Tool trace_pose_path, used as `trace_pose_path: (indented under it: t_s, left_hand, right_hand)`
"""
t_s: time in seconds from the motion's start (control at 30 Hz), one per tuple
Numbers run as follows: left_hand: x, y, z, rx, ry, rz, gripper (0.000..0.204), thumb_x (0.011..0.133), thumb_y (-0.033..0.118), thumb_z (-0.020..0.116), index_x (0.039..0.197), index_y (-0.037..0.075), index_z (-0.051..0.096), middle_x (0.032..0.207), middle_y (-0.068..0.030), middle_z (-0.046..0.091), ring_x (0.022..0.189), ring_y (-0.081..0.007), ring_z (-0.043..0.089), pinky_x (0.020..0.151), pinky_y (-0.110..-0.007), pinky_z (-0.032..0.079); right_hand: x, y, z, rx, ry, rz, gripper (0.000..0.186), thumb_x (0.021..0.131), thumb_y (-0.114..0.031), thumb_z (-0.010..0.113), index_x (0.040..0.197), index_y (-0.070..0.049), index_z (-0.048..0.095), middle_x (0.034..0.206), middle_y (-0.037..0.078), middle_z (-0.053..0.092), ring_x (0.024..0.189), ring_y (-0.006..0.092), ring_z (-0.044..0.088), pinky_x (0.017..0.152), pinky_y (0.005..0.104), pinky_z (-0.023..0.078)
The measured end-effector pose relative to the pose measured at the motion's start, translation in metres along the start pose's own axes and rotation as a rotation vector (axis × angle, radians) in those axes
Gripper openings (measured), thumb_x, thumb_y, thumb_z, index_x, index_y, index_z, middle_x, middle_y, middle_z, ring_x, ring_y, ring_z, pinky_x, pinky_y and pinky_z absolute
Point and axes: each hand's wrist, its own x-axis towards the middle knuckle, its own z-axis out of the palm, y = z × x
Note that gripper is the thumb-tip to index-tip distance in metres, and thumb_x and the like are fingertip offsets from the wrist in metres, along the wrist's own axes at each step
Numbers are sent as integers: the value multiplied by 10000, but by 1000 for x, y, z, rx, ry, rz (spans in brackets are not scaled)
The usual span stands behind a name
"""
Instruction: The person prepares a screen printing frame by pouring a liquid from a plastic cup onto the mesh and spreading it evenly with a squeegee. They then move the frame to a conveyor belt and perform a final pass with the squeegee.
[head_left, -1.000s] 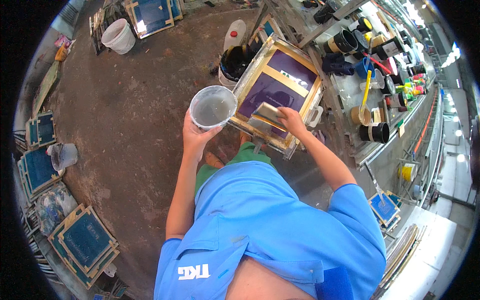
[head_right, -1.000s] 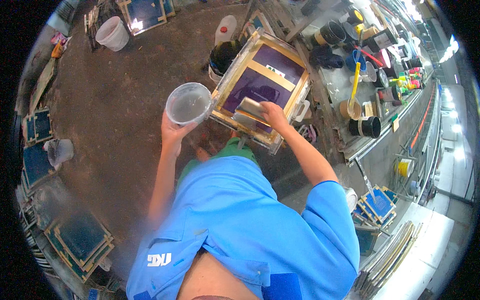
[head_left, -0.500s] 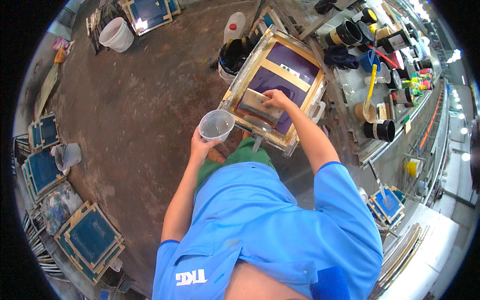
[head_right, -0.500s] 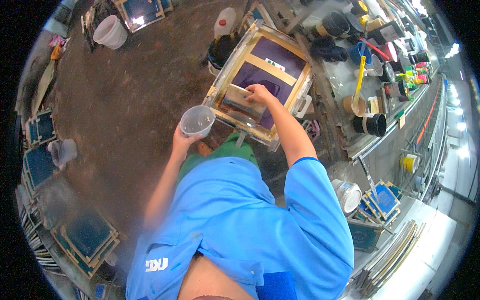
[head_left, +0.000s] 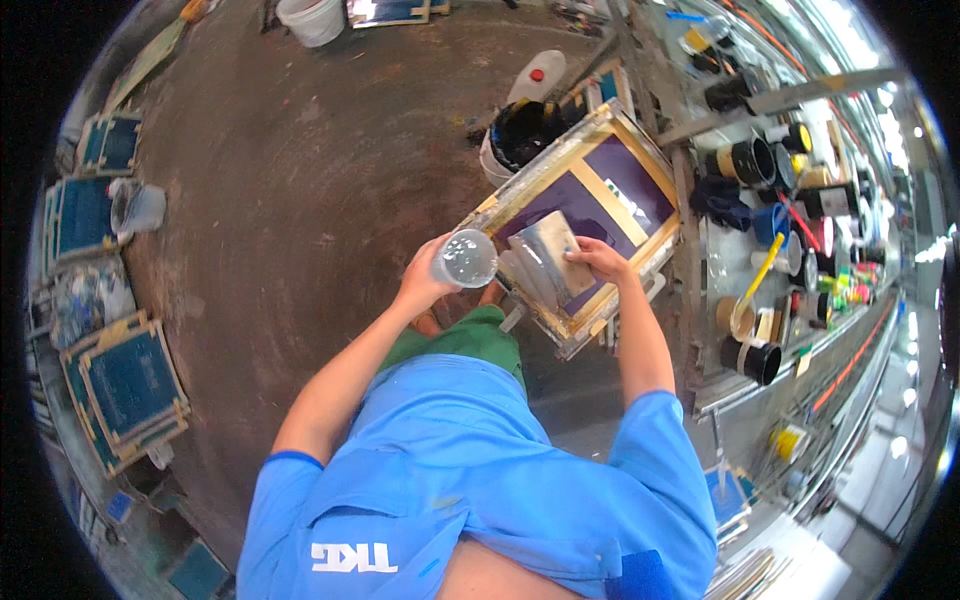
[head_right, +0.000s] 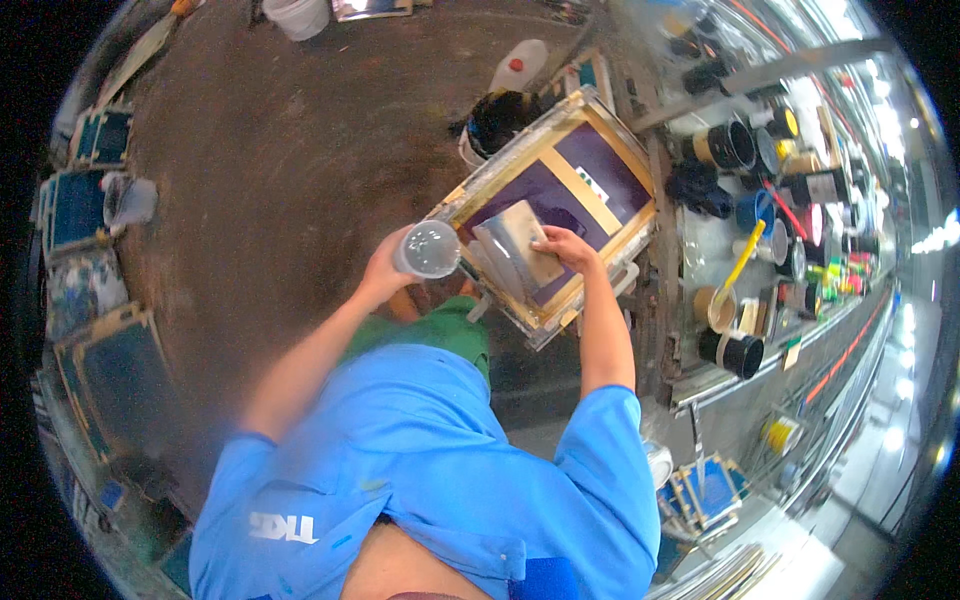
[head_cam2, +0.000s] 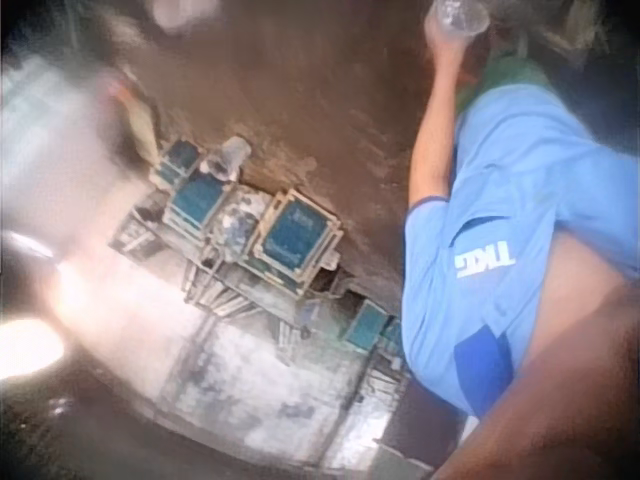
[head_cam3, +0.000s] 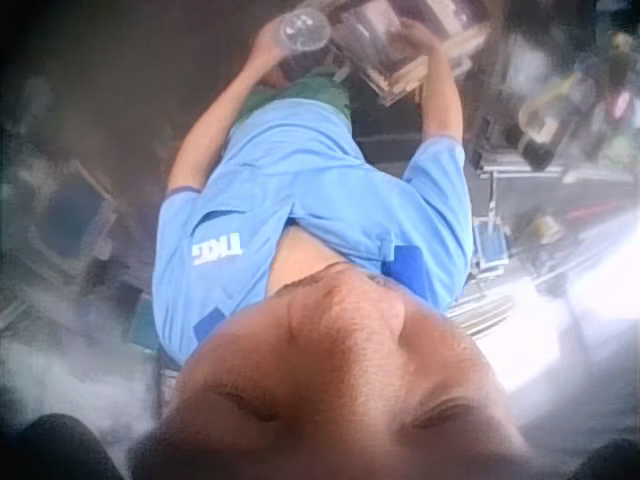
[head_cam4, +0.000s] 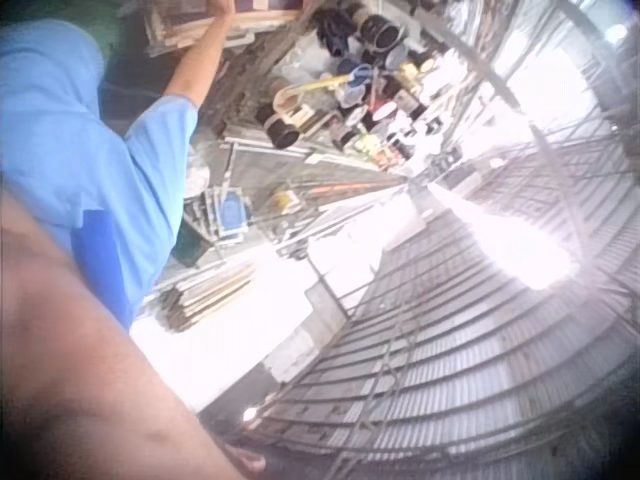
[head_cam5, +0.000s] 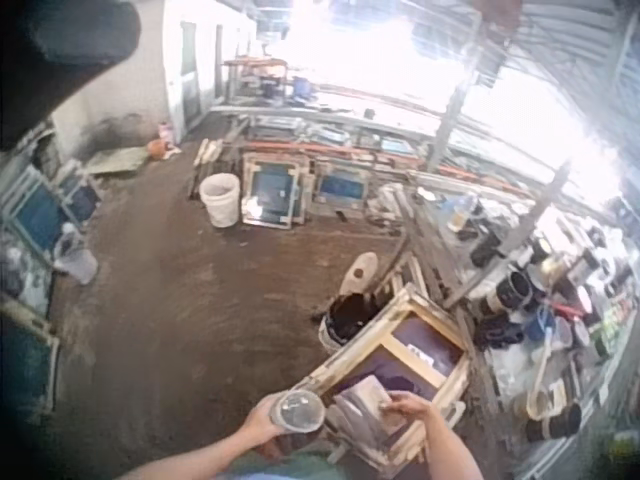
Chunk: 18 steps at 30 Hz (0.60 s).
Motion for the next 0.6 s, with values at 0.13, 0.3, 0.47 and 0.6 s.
trace_pose_path:
  t_s: [0.13,0.3,0.47,0.6]
  left_hand:
    - [25,7,30,46,-56,126,933,549,67,846,1400,106,467,1336,-138,521,1263,-321,500,1067,-403,414]
    - [53,35,79,70,-236,145,941,548,81,862,1401,103,467,1284,-145,535,1245,-322,506,1051,-406,420]
    - [54,98,93,-234,-243,222,941,518,87,882,1371,67,484,1249,-147,577,1181,-287,556,1017,-374,442]
    - [50,158,74,-580,-340,145,900,541,97,888,1342,22,485,1226,-92,589,1151,-206,558,1011,-333,431]
  right_hand:
    - [-66,-43,31,-5,71,-293,469,874,-108,724,1302,-22,553,1122,42,674,1000,138,635,886,315,513]
    - [-165,-84,103,-50,491,-666,483,874,-26,708,1309,13,503,1114,96,664,1014,151,626,898,298,500]
    - [-225,-85,177,-230,965,-998,517,862,9,713,1313,16,461,1154,146,635,1059,191,606,919,297,482]
    - [-245,-85,207,-318,1255,-1115,609,856,-24,733,1345,1,371,1205,188,604,1083,236,596,924,333,484]
